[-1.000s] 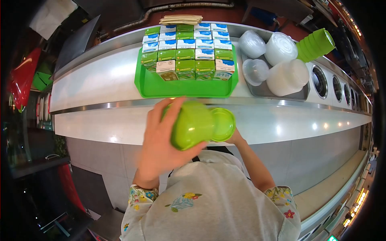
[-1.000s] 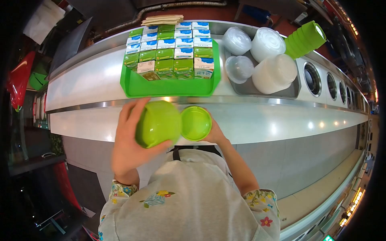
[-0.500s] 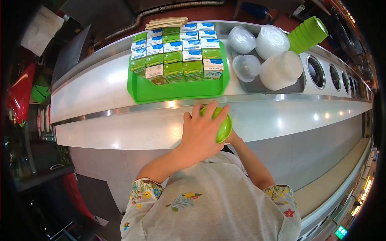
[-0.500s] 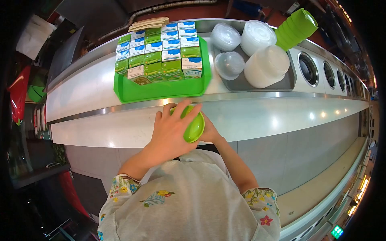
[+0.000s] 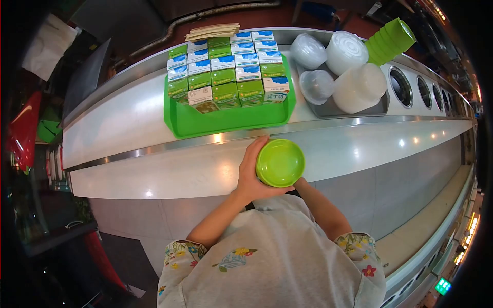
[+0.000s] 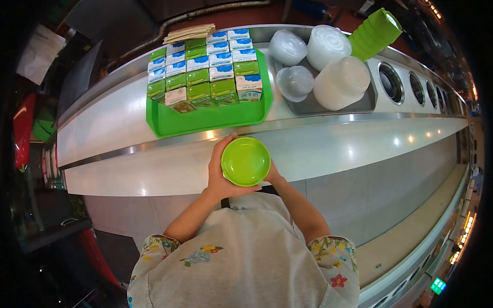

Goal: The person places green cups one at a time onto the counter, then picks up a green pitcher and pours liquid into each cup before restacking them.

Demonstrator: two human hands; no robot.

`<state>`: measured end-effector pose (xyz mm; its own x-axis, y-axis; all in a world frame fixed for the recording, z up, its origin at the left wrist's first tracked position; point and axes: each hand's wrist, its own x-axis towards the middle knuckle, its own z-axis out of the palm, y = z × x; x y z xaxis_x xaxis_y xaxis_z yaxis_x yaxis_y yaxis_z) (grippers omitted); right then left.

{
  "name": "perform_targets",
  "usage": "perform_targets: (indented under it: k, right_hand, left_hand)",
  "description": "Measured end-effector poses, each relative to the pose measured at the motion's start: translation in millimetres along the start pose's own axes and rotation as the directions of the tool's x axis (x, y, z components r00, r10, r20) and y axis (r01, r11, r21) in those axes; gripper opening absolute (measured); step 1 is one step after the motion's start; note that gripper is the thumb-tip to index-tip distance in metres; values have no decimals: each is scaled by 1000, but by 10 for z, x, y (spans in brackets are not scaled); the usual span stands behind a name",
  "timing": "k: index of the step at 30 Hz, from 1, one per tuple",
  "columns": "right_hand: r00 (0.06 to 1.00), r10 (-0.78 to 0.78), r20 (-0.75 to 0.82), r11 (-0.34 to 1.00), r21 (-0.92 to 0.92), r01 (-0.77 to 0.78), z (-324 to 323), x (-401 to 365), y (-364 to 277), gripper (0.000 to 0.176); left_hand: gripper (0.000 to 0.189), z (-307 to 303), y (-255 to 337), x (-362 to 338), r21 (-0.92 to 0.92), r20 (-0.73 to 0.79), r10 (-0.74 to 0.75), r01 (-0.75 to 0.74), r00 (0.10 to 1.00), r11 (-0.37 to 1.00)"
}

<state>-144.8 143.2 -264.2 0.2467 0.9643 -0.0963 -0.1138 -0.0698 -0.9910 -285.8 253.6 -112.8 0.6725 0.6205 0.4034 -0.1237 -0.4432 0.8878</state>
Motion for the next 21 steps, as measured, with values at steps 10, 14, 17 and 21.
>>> perform_targets:
  k: [10, 14, 17, 21]
  right_hand:
    - [996, -27, -84, 926, -377, -7, -49, 35, -11, 70]
    - [977, -152, -150, 902, -426, 75, -294, -190, 33, 74]
    - [949, -250, -190, 875, -464, 138, -679, -315, 104, 78]
    - [985, -170, -27, 912, -383, 146, -1468, -510, 456, 86]
  left_hand:
    - [123, 91, -272, -43, -186, -17, -2, -2, 1000, 982]
    - [122, 415, -243, -6, -197, -50, 40, -49, 998, 979]
    - [121, 832, -135, 49, -142, -105, 62, -77, 993, 987]
    - [125, 1595, -85, 155, -87, -144, 117, -130, 983, 988]
